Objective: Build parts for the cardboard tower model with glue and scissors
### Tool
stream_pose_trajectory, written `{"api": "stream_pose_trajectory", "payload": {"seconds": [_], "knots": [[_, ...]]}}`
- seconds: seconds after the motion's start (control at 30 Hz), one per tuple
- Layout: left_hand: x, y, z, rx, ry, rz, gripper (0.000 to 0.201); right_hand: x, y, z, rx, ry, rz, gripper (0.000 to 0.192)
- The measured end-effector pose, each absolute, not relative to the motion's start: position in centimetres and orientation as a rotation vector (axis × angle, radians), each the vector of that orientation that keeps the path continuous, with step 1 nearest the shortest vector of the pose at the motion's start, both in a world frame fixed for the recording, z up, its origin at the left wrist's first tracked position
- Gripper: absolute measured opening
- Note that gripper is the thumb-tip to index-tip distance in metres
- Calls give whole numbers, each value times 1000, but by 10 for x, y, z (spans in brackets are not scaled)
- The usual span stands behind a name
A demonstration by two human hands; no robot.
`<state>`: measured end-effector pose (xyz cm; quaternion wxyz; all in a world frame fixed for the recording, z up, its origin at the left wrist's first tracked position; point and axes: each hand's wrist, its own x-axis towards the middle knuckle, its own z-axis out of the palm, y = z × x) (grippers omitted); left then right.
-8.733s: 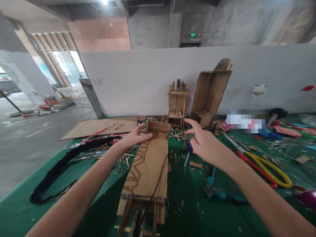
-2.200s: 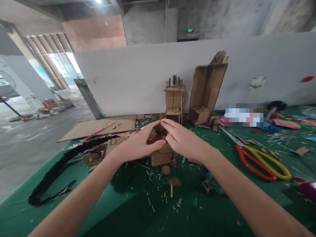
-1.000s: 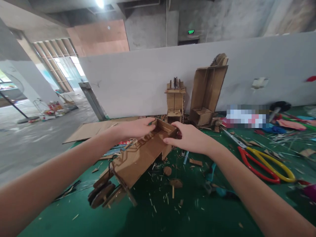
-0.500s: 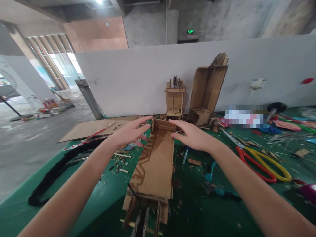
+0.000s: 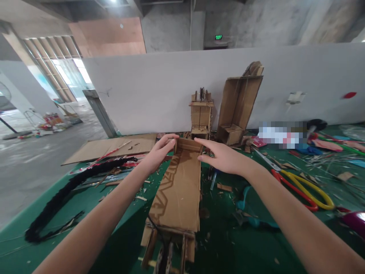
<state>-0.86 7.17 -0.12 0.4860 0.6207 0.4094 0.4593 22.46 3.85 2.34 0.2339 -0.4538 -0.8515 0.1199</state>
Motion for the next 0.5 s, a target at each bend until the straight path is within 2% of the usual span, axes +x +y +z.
{"api": "stream_pose_trajectory", "payload": {"seconds": [0.1, 0.13, 0.2, 0.33, 0.5], "knots": [[-6, 73, -5, 1501, 955, 1118, 28, 242, 41, 28, -1502, -2395, 406, 79], [-6, 73, -6, 1490, 951, 1120, 28, 250, 42, 28, -1649, -2431, 370, 78], [-6, 75, -6, 1469, 953, 1130, 27, 264, 41, 23, -1953, -2494, 210, 65], [-7, 75, -5, 1441, 937, 1108, 28, 270, 30, -1, -2176, -2463, 47, 39], [-7, 73, 0, 1458, 990, 1079, 31, 258, 16, -25, -2200, -2354, -171, 43]]}}
